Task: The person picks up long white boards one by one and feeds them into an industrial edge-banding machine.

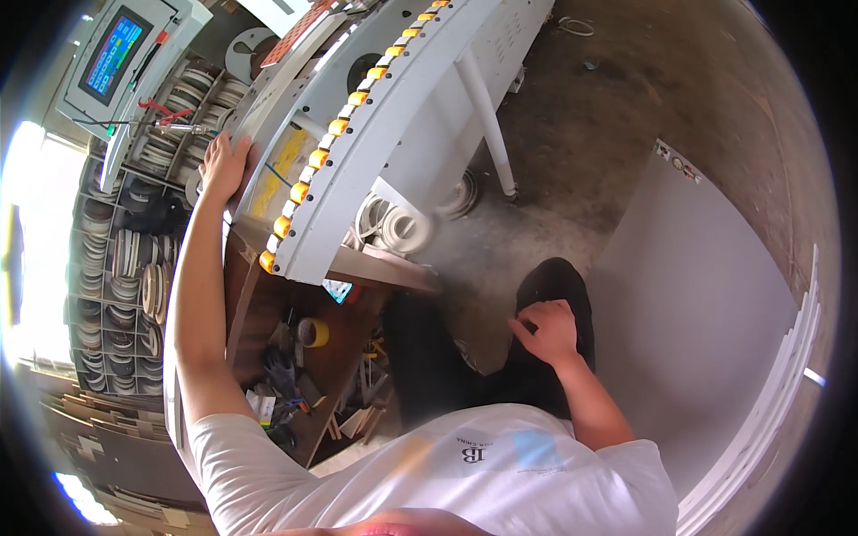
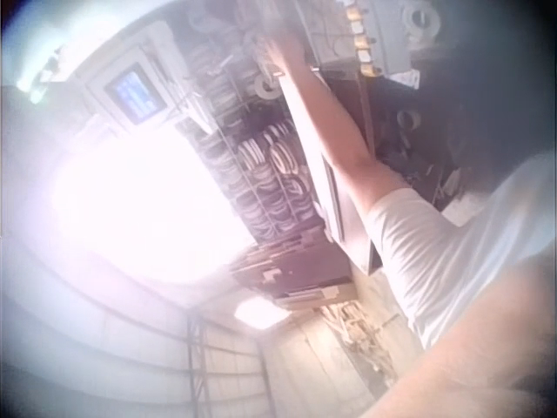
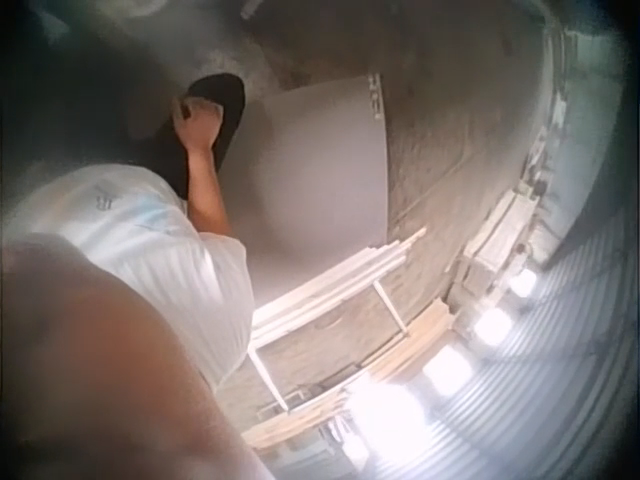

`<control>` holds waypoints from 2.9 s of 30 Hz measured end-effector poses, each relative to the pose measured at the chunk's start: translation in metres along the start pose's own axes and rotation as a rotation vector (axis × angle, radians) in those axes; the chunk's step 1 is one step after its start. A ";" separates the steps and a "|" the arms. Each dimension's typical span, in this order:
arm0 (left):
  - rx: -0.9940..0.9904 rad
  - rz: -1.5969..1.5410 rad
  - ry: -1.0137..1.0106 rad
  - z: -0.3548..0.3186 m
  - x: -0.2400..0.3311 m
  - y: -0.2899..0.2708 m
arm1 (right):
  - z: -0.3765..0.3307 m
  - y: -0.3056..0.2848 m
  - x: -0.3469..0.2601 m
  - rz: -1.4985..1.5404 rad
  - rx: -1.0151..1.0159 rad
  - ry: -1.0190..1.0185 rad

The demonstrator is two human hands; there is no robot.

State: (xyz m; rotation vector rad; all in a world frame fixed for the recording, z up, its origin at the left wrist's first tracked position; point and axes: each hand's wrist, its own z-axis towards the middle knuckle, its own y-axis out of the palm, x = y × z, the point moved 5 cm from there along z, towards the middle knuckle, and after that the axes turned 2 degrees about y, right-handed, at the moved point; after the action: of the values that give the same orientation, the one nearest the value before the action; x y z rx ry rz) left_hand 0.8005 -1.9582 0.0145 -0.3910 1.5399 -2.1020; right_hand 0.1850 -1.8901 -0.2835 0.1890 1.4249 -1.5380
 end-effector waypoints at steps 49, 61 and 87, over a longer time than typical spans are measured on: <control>0.267 -0.022 -0.043 -0.283 -0.177 -0.117 | -0.004 0.016 -0.016 -0.146 -0.168 -0.069; 0.297 -0.090 0.084 -0.199 -0.114 -0.087 | 0.003 0.025 -0.013 -0.130 -0.149 -0.072; 0.251 -0.086 0.163 -0.047 -0.021 -0.011 | 0.014 0.043 -0.020 -0.214 -0.212 -0.050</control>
State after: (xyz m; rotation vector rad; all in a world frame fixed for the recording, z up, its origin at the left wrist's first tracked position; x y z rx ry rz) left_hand 0.7918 -1.9066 0.0112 -0.2024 1.3420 -2.4102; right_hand 0.2326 -1.8832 -0.2947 -0.1332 1.5962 -1.5358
